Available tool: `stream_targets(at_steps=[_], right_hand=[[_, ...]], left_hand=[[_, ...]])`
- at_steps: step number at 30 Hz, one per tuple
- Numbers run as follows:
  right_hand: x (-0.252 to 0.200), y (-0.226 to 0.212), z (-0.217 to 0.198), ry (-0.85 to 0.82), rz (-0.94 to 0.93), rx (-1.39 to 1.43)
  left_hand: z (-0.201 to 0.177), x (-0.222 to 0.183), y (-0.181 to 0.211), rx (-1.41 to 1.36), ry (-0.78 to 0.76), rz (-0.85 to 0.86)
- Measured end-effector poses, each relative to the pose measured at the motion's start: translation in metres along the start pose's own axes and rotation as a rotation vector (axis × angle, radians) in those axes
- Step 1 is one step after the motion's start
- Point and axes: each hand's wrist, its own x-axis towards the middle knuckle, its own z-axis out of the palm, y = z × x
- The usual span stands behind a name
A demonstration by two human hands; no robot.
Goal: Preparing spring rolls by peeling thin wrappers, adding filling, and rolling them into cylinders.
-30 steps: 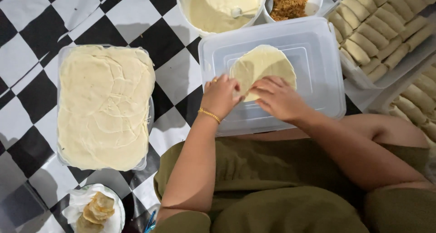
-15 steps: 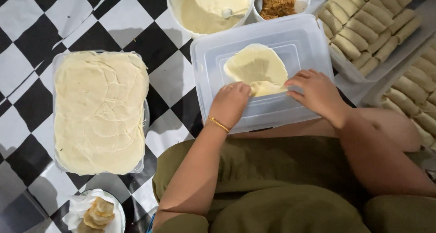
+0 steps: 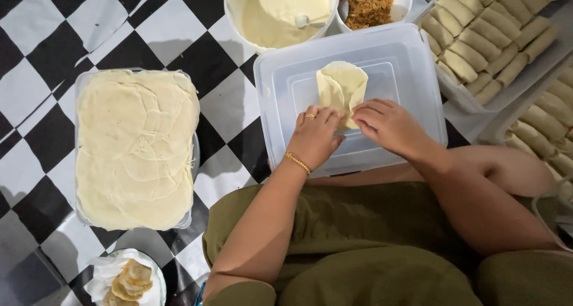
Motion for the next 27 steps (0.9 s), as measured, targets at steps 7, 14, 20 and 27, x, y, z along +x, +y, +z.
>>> stream_targets(at_steps=[7,14,20,27], right_hand=[[0.002,0.003,0.002,-0.093,-0.032,0.043],[-0.002,0.013,0.011,-0.163,0.076,0.173],[0.0,0.013,0.01,-0.163,0.153,0.265],[0.009,0.039,0.009,-0.058,0.146,-0.137]], left_hand=[[0.018,0.001,-0.011,0.04,0.045,-0.026],[0.036,0.009,-0.018,0.043,0.138,-0.029],[0.033,0.011,-0.013,-0.029,0.052,-0.13],[0.019,0.014,-0.003,-0.015,-0.108,-0.017]])
